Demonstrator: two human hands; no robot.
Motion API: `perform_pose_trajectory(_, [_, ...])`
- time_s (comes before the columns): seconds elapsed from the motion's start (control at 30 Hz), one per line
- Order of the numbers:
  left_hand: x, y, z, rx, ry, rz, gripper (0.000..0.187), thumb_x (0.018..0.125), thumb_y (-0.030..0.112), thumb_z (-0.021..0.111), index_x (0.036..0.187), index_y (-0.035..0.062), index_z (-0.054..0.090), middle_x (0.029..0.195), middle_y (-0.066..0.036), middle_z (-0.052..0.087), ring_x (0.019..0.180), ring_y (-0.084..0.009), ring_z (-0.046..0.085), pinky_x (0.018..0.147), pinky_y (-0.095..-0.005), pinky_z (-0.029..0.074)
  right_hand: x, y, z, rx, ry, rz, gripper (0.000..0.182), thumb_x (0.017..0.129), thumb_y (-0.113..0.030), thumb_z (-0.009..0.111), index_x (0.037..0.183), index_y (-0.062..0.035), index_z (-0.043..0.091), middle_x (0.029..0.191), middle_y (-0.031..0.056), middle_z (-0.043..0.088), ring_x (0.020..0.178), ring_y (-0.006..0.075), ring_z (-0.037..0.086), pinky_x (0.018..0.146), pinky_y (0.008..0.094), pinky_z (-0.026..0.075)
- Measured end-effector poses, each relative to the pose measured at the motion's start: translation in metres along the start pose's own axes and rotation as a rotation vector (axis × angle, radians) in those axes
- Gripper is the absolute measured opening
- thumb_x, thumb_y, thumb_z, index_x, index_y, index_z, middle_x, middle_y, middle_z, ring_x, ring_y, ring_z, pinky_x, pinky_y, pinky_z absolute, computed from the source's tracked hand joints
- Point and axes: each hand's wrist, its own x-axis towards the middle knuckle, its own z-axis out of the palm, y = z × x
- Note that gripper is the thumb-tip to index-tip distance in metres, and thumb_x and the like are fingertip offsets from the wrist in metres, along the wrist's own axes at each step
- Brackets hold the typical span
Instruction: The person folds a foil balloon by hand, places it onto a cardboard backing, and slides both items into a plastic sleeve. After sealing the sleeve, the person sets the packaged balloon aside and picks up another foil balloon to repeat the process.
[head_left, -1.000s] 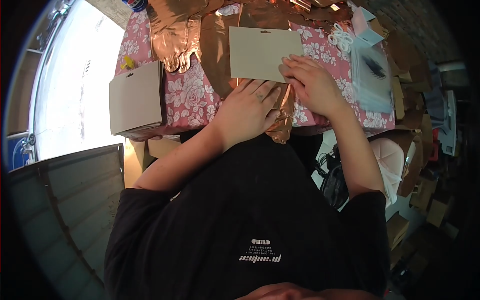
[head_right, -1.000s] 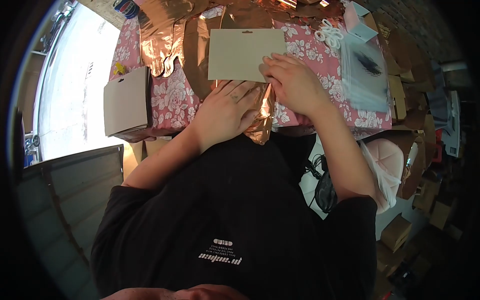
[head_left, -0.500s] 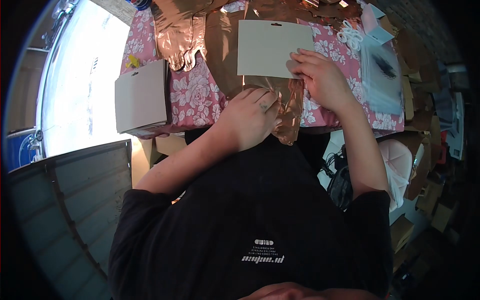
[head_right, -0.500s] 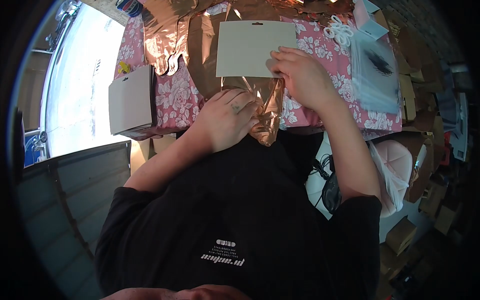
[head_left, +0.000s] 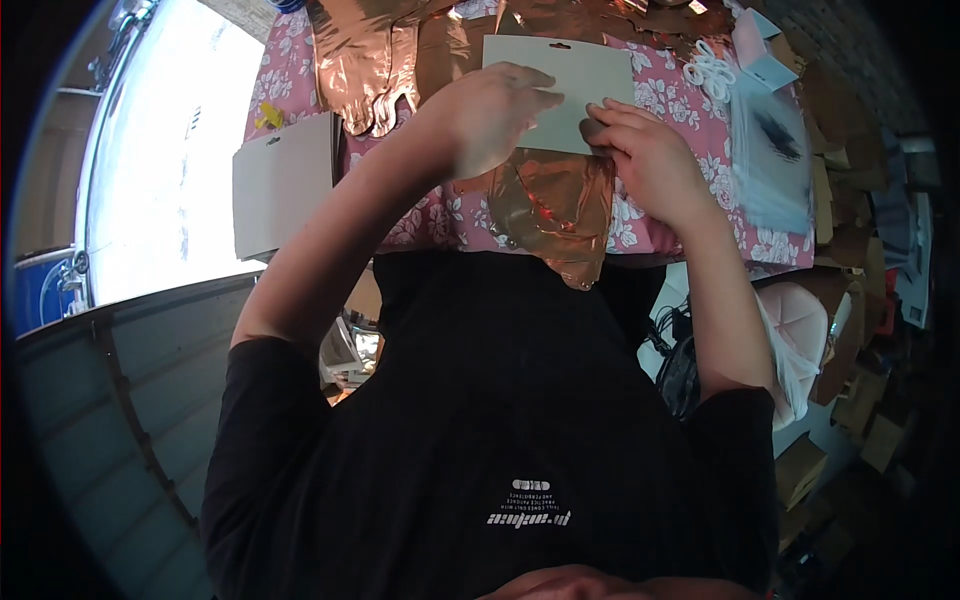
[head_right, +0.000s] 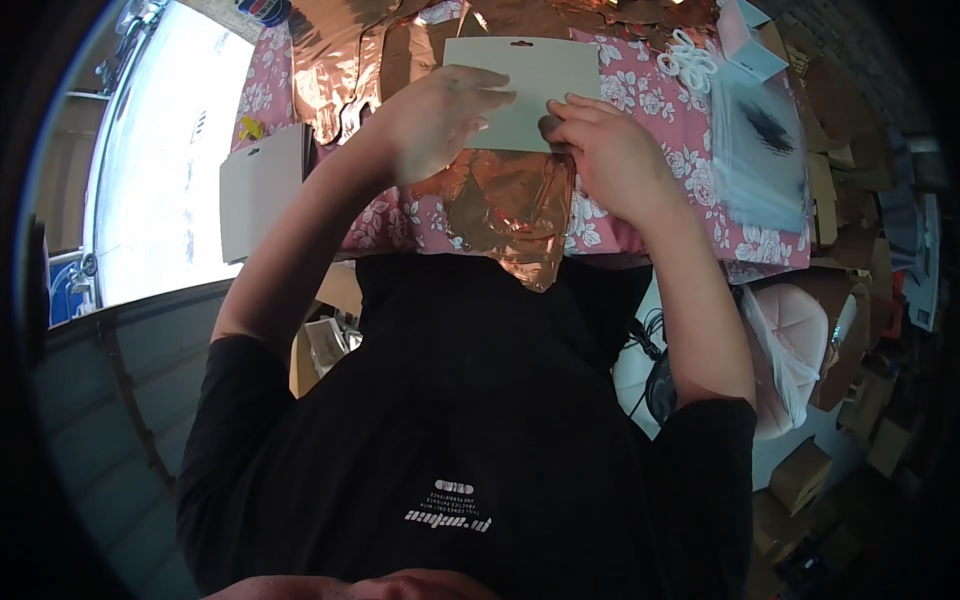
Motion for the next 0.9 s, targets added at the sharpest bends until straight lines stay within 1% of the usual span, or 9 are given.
perform_pose_trajectory(0.1, [0.007, -0.010, 0.004, 0.028, -0.175, -0.033, 0.036, 0.098, 0.006, 0.067, 0.133, 0.0051, 0.073, 0.148, -0.016, 0.064, 0.138, -0.0364, 0.059, 0.116, -0.0464, 0.050, 0.000, -0.004, -0.001, -0.006, 0.012, 0.008, 0.025, 0.090, 0.003, 0.066, 0.111, -0.0036, 0.078, 0.142, 0.0105, 0.071, 0.141, 0.0318, 0.061, 0.116, 0.0428, 0.052])
perform_pose_trajectory(0.4, [0.010, -0.012, 0.004, -0.014, -0.178, -0.070, 0.037, 0.097, 0.007, 0.069, 0.134, 0.0065, 0.075, 0.147, -0.015, 0.064, 0.139, -0.0360, 0.057, 0.119, -0.0476, 0.047, -0.026, -0.036, -0.020, 0.057, 0.112, -0.105, 0.031, 0.085, -0.002, 0.076, 0.116, -0.0046, 0.078, 0.139, 0.0134, 0.070, 0.144, 0.0405, 0.056, 0.118, 0.0494, 0.049])
perform_pose_trajectory(0.47, [0.009, -0.014, 0.005, -0.017, -0.172, -0.069, 0.037, 0.097, 0.007, 0.069, 0.133, 0.0062, 0.075, 0.147, -0.015, 0.065, 0.139, -0.0361, 0.057, 0.119, -0.0476, 0.047, -0.039, -0.051, -0.024, 0.166, -0.020, -0.080, 0.049, 0.081, -0.010, 0.084, 0.129, -0.0059, 0.074, 0.148, 0.0146, 0.065, 0.149, 0.0431, 0.050, 0.121, 0.0543, 0.045])
perform_pose_trajectory(0.5, [0.009, -0.015, 0.005, -0.018, -0.167, -0.066, 0.037, 0.096, 0.007, 0.069, 0.133, 0.0058, 0.075, 0.146, -0.015, 0.065, 0.139, -0.0361, 0.058, 0.119, -0.0476, 0.047, -0.044, -0.060, -0.029, 0.207, -0.143, -0.047, 0.078, 0.074, -0.014, 0.090, 0.146, -0.0063, 0.064, 0.160, 0.0158, 0.054, 0.157, 0.0432, 0.039, 0.128, 0.0572, 0.036])
perform_pose_trajectory(0.53, [0.010, -0.017, 0.006, -0.020, -0.166, -0.063, 0.037, 0.096, 0.007, 0.069, 0.133, 0.0058, 0.075, 0.146, -0.015, 0.065, 0.139, -0.0361, 0.058, 0.119, -0.0476, 0.047, -0.047, -0.065, -0.027, 0.206, -0.144, -0.044, 0.078, 0.074, -0.014, 0.090, 0.146, -0.0063, 0.064, 0.160, 0.0158, 0.054, 0.157, 0.0432, 0.039, 0.128, 0.0572, 0.036])
perform_pose_trajectory(0.63, [0.009, -0.019, 0.009, -0.022, -0.143, -0.046, 0.036, 0.096, 0.007, 0.070, 0.132, 0.0056, 0.075, 0.146, -0.014, 0.065, 0.139, -0.0349, 0.058, 0.119, -0.0474, 0.047, -0.056, -0.069, -0.017, 0.096, -0.315, -0.043, 0.101, 0.067, -0.014, 0.095, 0.158, -0.0055, 0.050, 0.171, 0.0151, 0.040, 0.164, 0.0413, 0.026, 0.134, 0.0609, 0.020])
perform_pose_trajectory(0.77, [0.010, -0.018, 0.005, -0.002, -0.150, -0.043, 0.035, 0.096, 0.007, 0.071, 0.131, 0.0061, 0.076, 0.145, -0.013, 0.065, 0.138, -0.0329, 0.059, 0.118, -0.0462, 0.048, -0.054, -0.061, -0.015, 0.019, -0.268, -0.072, 0.086, 0.071, -0.007, 0.089, 0.152, -0.0077, 0.058, 0.166, 0.0137, 0.048, 0.161, 0.0386, 0.034, 0.133, 0.0597, 0.025])
perform_pose_trajectory(0.83, [0.011, -0.018, 0.005, -0.002, -0.151, -0.049, 0.035, 0.096, 0.007, 0.072, 0.131, 0.0066, 0.077, 0.145, -0.013, 0.065, 0.138, -0.0324, 0.059, 0.118, -0.0457, 0.048, -0.054, -0.053, -0.014, 0.059, -0.199, -0.098, 0.060, 0.076, 0.002, 0.080, 0.134, -0.0079, 0.072, 0.153, 0.0114, 0.063, 0.153, 0.0365, 0.048, 0.128, 0.0561, 0.036])
perform_pose_trajectory(0.9, [0.011, -0.019, 0.005, -0.012, -0.152, -0.050, 0.034, 0.096, 0.007, 0.072, 0.129, 0.0076, 0.077, 0.144, -0.013, 0.066, 0.137, -0.0324, 0.059, 0.117, -0.0447, 0.048, -0.052, -0.049, -0.013, 0.135, -0.128, -0.111, 0.049, 0.077, 0.005, 0.075, 0.124, -0.0070, 0.075, 0.144, 0.0103, 0.069, 0.146, 0.0365, 0.054, 0.123, 0.0540, 0.042])
